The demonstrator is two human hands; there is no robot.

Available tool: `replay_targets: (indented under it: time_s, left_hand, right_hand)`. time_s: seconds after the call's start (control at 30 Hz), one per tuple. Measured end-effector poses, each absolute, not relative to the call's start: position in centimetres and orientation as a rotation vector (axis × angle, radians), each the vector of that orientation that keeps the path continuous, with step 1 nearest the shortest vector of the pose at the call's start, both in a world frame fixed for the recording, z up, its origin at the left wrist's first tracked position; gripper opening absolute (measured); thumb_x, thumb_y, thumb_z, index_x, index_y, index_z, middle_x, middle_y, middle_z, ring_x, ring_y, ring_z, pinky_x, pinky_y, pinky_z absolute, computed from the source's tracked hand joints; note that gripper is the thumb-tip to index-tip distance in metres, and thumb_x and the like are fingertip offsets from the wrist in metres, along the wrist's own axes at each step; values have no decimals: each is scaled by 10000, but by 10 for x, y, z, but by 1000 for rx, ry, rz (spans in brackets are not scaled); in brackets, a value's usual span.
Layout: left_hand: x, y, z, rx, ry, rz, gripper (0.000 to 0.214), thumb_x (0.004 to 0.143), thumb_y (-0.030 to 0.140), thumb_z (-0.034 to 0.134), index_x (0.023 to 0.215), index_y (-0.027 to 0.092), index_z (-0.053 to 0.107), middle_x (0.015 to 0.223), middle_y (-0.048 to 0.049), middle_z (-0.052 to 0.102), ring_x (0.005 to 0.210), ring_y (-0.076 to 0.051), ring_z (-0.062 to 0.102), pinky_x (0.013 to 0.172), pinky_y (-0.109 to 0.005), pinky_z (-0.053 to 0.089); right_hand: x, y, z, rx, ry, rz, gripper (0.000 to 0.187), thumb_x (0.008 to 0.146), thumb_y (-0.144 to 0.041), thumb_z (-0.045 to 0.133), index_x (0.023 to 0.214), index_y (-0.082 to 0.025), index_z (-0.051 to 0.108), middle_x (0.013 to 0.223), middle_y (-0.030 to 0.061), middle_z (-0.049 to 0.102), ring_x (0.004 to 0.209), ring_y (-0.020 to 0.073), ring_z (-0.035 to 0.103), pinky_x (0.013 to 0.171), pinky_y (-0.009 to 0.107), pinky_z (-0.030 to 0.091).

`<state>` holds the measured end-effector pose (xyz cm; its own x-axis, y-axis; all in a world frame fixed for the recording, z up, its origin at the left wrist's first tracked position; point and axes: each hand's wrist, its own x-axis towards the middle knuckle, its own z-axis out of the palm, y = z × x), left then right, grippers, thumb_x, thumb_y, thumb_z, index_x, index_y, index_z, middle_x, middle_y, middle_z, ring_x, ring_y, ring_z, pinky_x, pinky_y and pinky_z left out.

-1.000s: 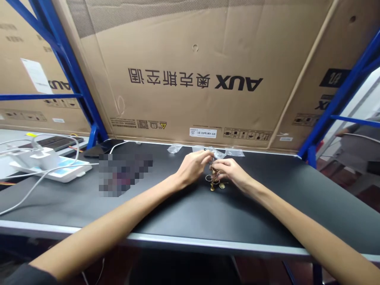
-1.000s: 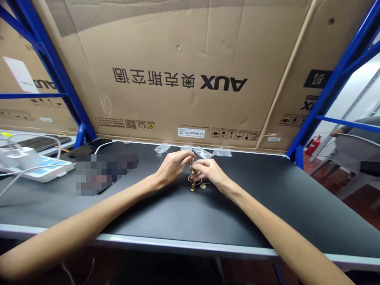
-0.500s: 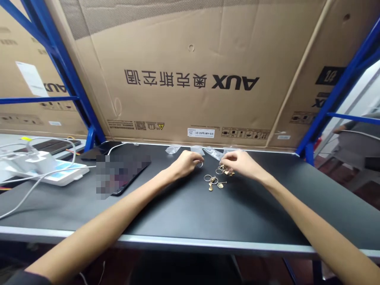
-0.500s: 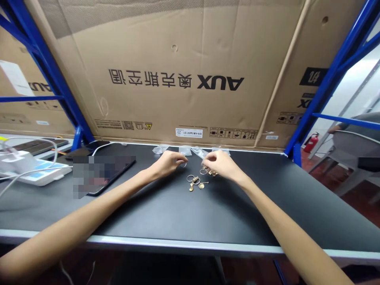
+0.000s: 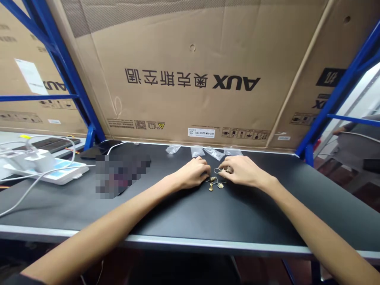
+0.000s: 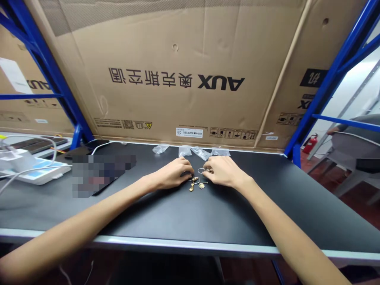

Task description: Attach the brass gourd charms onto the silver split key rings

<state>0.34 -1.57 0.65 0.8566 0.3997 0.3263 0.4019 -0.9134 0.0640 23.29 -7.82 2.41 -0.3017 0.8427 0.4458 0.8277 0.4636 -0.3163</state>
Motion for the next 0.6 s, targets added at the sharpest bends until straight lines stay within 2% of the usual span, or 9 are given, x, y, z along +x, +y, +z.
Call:
replay_targets:
  time_s: [0.1, 0.27, 0.43, 0.6]
  left_hand:
    - [3, -15, 5, -2989, -698, -484, 146, 886, 149, 587, 900, 175, 731, 898, -86, 693, 892, -244, 621, 841, -361, 494]
    - [0, -15, 9, -2926, -729, -428, 126, 854, 137, 579, 868, 171, 700, 885, -103, 691, 908, -264, 616, 816, -365, 479]
    - [1, -21, 11, -3003, -672, -527, 212, 833, 141, 559, 968, 162, 721, 872, -92, 708, 869, -240, 627, 851, -355, 492]
    - [5, -26, 11, -3112, -679, -620, 204, 831, 144, 558, 894, 160, 752, 867, -78, 729, 851, -219, 633, 857, -338, 491]
  right_hand:
    - [225, -82, 25, -1372, -2375, -1, 162, 855, -381, 669, 904, -277, 784, 854, 33, 750, 749, 210, 656, 670, 308, 447]
    - [215, -82, 20, -1385, -2419, 169, 173, 829, -416, 711, 913, -268, 744, 816, 20, 727, 709, 198, 637, 611, 292, 414]
    - [215, -79, 16, -1446, -2351, 382, 181, 837, -426, 697, 864, -247, 707, 789, 13, 716, 681, 180, 632, 605, 284, 424]
    - [213, -78, 18, -1402, -2251, 580, 160, 855, -381, 681, 827, -224, 669, 745, -3, 723, 690, 169, 648, 634, 276, 446]
